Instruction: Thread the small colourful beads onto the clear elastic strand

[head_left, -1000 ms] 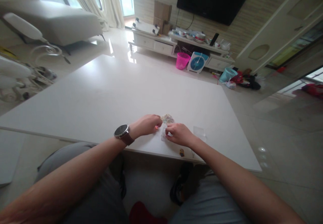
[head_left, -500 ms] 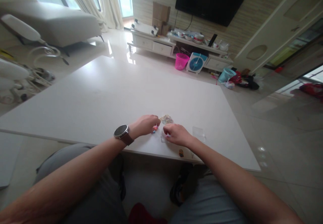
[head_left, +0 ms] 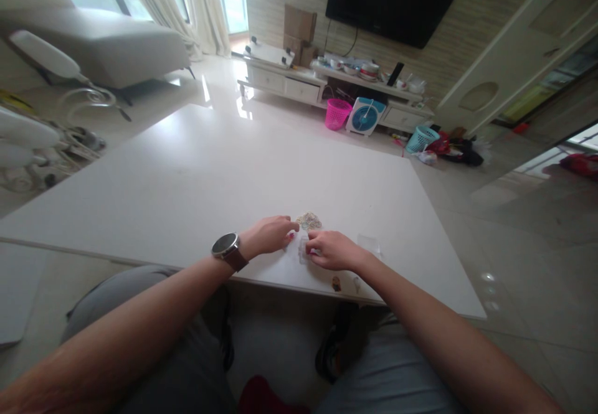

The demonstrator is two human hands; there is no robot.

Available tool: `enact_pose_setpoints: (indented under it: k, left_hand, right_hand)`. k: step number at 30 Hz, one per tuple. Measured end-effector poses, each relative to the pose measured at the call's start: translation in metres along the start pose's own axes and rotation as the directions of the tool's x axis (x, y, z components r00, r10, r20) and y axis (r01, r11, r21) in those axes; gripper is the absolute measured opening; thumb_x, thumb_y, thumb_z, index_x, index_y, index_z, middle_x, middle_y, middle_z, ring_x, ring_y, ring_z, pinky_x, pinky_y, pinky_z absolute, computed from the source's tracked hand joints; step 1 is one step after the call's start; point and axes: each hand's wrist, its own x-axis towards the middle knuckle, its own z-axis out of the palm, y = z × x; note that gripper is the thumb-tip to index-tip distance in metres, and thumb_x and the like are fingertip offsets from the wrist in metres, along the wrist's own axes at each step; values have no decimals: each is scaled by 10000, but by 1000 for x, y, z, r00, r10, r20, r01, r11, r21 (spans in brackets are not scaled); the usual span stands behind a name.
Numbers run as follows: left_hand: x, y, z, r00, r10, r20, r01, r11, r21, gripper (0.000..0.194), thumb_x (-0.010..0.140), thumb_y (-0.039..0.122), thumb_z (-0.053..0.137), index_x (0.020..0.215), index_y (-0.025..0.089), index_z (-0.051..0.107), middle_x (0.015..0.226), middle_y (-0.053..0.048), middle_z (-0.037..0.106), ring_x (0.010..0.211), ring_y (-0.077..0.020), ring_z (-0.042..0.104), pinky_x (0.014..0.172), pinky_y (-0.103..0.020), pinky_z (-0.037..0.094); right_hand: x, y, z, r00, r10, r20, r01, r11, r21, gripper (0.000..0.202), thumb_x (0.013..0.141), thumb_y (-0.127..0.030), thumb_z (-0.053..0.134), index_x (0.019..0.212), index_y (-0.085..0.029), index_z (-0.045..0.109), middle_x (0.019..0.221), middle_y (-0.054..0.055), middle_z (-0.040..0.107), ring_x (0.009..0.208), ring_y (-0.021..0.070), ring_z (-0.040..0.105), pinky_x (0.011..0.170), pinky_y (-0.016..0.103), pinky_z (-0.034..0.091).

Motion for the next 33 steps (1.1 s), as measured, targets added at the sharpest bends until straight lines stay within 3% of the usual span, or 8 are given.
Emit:
enact_pose_setpoints:
  k: [6,12,18,24,27,30,33]
  left_hand:
    - [2,1,4,1000,8,20,-9,1000,21,246,923,217,444,830,197,671,858,-55,622,708,-148,582,663,-259,428]
    - [7,-2,14,998,41,-45,-41,999,9,221,892,184,482,795,179,680,849,-69,633,724,-162,593,664,-275,444]
    - [12,0,13,996,55,-74,-53,998,35,216,840,107,504,708,171,662,779,-86,661,792,-197,602,714,-293,460]
    - [12,1,11,992,2,-123,-26,980,-196,192,808,123,540,882,182,707,851,-58,706,774,-169,620,712,-275,462]
    - [15,4,10,996,-27,-89,-17,890,-455,147,806,184,583,889,164,703,792,-33,701,711,-144,612,673,-261,458]
    - [18,7,9,998,-55,-17,25,676,-737,159,774,240,663,895,137,669,766,-26,693,680,-127,607,616,-239,452]
    - [18,9,6,993,-111,28,78,473,-878,239,737,272,723,911,132,636,787,-31,696,662,-114,604,553,-211,417]
  right_hand:
    - [0,1,-7,998,36,-55,-37,999,-15,105,861,-188,570,858,-195,674,919,26,603,716,123,511,643,254,309]
    - [-3,6,-9,989,95,-115,-93,995,22,100,862,-176,563,847,-196,660,927,20,591,733,124,512,652,250,314]
    - [-4,7,-8,987,127,-99,-123,992,38,90,842,-162,578,838,-198,661,911,19,590,742,130,520,663,249,328]
    - [-4,10,-8,984,137,-111,-132,990,52,117,820,-137,571,835,-204,666,897,16,606,762,138,533,689,249,340]
    - [-3,11,-7,979,138,-148,-126,989,82,141,818,-134,570,890,-204,669,919,22,624,782,143,544,708,249,354]
    - [-2,10,-7,966,130,-222,-103,986,131,113,828,-149,574,898,-190,652,898,26,625,775,142,542,710,248,369]
    - [0,9,-8,950,108,-294,-49,978,201,84,824,-149,591,888,-180,635,860,22,623,751,135,536,698,244,385]
